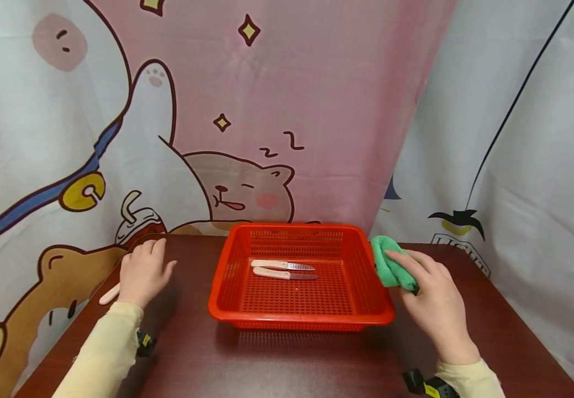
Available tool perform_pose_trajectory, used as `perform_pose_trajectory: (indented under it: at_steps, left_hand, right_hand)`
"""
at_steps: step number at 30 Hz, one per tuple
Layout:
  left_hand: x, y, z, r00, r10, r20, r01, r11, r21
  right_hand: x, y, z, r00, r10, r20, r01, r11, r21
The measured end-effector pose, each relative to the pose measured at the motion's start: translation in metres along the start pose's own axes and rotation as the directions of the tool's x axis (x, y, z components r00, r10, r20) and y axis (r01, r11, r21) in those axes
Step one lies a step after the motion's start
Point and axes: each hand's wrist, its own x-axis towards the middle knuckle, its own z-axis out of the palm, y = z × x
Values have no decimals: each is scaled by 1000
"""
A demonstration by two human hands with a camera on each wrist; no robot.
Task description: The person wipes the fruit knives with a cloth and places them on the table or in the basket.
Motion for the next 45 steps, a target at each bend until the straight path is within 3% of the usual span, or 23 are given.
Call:
perform_pose_trajectory:
  at_steps: [8, 11, 16, 21, 27, 35, 38, 45]
  left_hand:
    - [-13, -34, 1, 982, -128, 136, 126, 992, 21]
    - [-17, -45, 3, 975, -159, 156, 156, 987, 30]
    - [-24, -62, 7, 948, -215, 233, 211, 977, 40]
    - [-28, -75, 8, 902, -255, 348, 261, 965, 30]
    - [-31, -90, 10, 829, -287, 479, 300, 952, 51]
    - [-31, -99, 12, 743, -312, 592, 339, 938, 69]
    - [-30, -98, 13, 740, -312, 596, 342, 937, 65]
    - [-28, -94, 15, 768, -305, 562, 334, 941, 54]
  right_hand:
    - [1, 1, -1, 1000, -2, 8, 2, 1000, -14]
    - [1, 1, -1, 1000, -2, 7, 2, 1000, -15]
    - [1, 1, -2, 1000, 5, 9, -5, 1000, -16]
    - [-1, 1, -2, 1000, 14, 15, -14, 1000, -10]
    - [-1, 2, -1, 1000, 19, 22, -19, 1000, 4]
    - [-2, 2, 1, 1000, 4, 24, -5, 1000, 13]
    - [-2, 2, 2, 1000, 1, 22, -1, 1000, 13]
    - [-2, 3, 2, 1000, -4, 16, 3, 1000, 13]
